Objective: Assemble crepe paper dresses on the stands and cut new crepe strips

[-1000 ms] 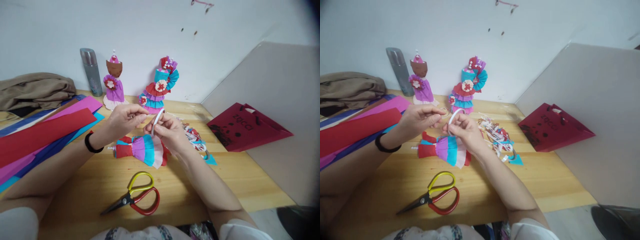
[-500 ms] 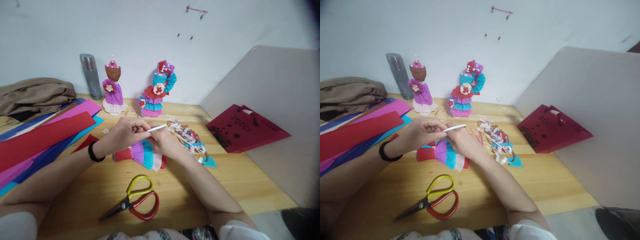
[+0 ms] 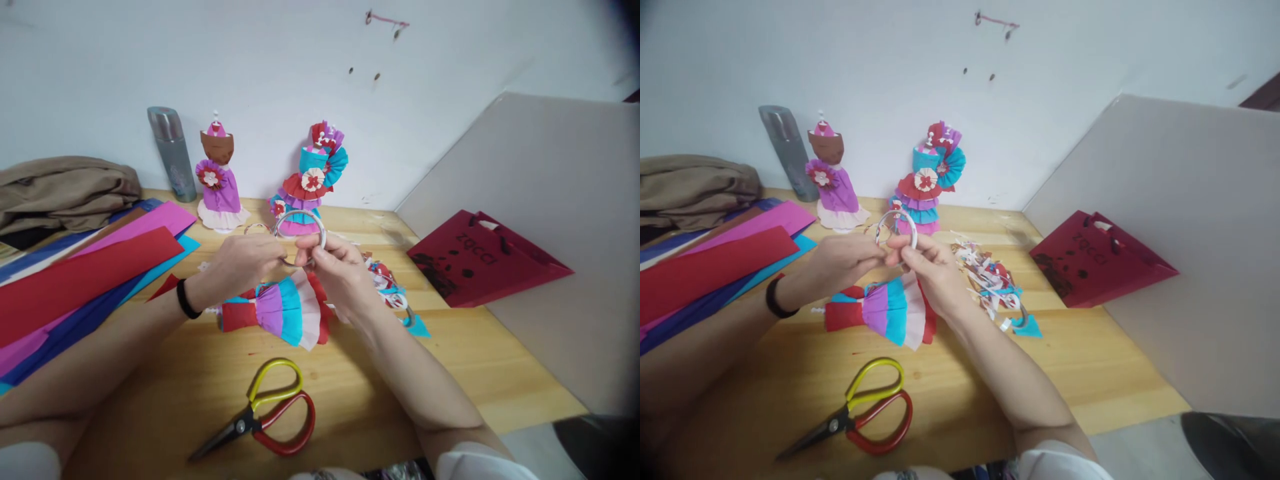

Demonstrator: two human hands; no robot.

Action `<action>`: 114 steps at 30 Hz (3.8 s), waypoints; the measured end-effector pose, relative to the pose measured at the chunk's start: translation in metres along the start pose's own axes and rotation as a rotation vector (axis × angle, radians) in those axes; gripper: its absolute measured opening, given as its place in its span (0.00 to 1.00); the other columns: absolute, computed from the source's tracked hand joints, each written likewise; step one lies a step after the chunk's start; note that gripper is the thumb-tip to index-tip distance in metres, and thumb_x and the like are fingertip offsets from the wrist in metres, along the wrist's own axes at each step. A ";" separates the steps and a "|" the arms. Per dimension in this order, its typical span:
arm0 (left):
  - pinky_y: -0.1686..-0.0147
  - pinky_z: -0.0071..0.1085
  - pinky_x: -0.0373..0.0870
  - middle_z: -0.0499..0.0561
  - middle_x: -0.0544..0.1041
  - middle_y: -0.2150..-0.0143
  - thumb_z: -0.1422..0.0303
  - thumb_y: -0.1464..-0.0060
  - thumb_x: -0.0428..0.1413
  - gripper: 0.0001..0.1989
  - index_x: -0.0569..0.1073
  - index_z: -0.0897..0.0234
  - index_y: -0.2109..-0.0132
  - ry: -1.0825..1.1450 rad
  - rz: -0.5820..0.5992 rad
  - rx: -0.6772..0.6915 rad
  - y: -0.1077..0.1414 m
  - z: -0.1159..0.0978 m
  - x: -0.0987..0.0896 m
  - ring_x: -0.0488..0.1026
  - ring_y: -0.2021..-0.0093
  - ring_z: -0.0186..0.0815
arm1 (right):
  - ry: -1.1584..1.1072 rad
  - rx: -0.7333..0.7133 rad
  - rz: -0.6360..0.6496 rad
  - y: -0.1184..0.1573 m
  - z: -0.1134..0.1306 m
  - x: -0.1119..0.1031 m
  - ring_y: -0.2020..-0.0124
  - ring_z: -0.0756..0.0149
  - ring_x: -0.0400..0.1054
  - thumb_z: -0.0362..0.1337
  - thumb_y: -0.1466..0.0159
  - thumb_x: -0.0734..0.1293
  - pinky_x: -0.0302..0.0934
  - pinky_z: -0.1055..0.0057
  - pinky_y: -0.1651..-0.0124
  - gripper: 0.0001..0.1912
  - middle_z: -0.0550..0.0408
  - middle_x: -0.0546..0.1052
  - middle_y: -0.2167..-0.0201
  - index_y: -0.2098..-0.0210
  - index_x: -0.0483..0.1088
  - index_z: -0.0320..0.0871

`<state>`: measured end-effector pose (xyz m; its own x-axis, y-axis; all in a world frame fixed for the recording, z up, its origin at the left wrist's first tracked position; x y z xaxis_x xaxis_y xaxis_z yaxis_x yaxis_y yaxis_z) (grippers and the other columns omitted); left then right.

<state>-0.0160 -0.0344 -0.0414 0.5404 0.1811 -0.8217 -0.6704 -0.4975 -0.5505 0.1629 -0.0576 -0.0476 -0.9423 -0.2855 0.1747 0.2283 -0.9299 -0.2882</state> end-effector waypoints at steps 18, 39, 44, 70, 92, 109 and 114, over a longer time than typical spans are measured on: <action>0.66 0.29 0.72 0.55 0.80 0.63 0.70 0.38 0.50 0.18 0.76 0.72 0.46 0.265 -0.397 -0.240 0.004 0.006 -0.002 0.76 0.67 0.33 | 0.734 -0.395 0.161 0.002 -0.009 0.001 0.64 0.62 0.69 0.36 0.33 0.66 0.61 0.65 0.60 0.08 0.55 0.77 0.72 0.60 0.79 0.46; 0.67 0.26 0.71 0.51 0.82 0.64 0.71 0.39 0.52 0.10 0.78 0.64 0.59 0.194 -0.363 -0.215 0.004 -0.008 -0.007 0.77 0.66 0.33 | 0.886 -0.355 0.148 -0.001 -0.014 -0.002 0.65 0.60 0.67 0.40 0.32 0.65 0.60 0.64 0.60 0.10 0.53 0.77 0.71 0.63 0.78 0.46; 0.73 0.23 0.70 0.51 0.82 0.68 0.70 0.46 0.58 0.06 0.79 0.66 0.65 0.530 -0.390 -0.390 0.000 0.001 -0.005 0.74 0.72 0.29 | 0.968 -0.382 0.173 -0.002 -0.013 -0.002 0.66 0.60 0.64 0.36 0.33 0.64 0.57 0.65 0.63 0.10 0.53 0.75 0.73 0.66 0.77 0.46; 0.74 0.24 0.75 0.56 0.81 0.68 0.62 0.48 0.63 0.13 0.71 0.67 0.67 1.364 0.237 -0.615 -0.002 0.025 -0.001 0.79 0.73 0.33 | 0.584 -0.123 0.267 -0.017 0.003 -0.046 0.61 0.61 0.72 0.51 0.36 0.68 0.67 0.64 0.60 0.17 0.52 0.79 0.61 0.57 0.79 0.46; 0.69 0.25 0.76 0.54 0.79 0.71 0.72 0.44 0.60 0.05 0.72 0.68 0.67 1.379 0.109 -0.866 0.000 0.044 0.000 0.80 0.71 0.33 | 1.094 -0.011 1.065 0.111 -0.025 0.026 0.59 0.58 0.68 0.29 0.38 0.64 0.66 0.64 0.56 0.32 0.44 0.74 0.57 0.35 0.60 0.43; 0.67 0.27 0.76 0.55 0.79 0.71 0.73 0.40 0.56 0.05 0.70 0.70 0.65 1.402 0.186 -0.844 -0.003 0.023 0.001 0.79 0.70 0.33 | -0.526 0.412 0.381 0.086 -0.019 0.004 0.65 0.65 0.66 0.63 0.43 0.68 0.66 0.63 0.58 0.33 0.52 0.70 0.63 0.49 0.66 0.45; 0.69 0.24 0.76 0.54 0.79 0.71 0.74 0.40 0.55 0.05 0.69 0.71 0.65 1.399 0.200 -0.837 -0.003 0.014 0.001 0.79 0.71 0.32 | -0.612 0.449 0.413 0.077 -0.020 0.016 0.70 0.67 0.64 0.62 0.38 0.63 0.65 0.65 0.63 0.31 0.48 0.73 0.60 0.50 0.66 0.42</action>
<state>-0.0206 -0.0207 -0.0421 0.8082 -0.5683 0.1545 -0.5878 -0.7946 0.1520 0.1610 -0.1294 -0.0855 -0.4946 -0.5751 0.6516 0.7201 -0.6909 -0.0633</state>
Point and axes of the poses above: each hand's wrist, its own y-axis away from the middle knuckle, its own x-axis out of the palm, z = x × y, the point moved 2 cm from there along -y, towards the middle knuckle
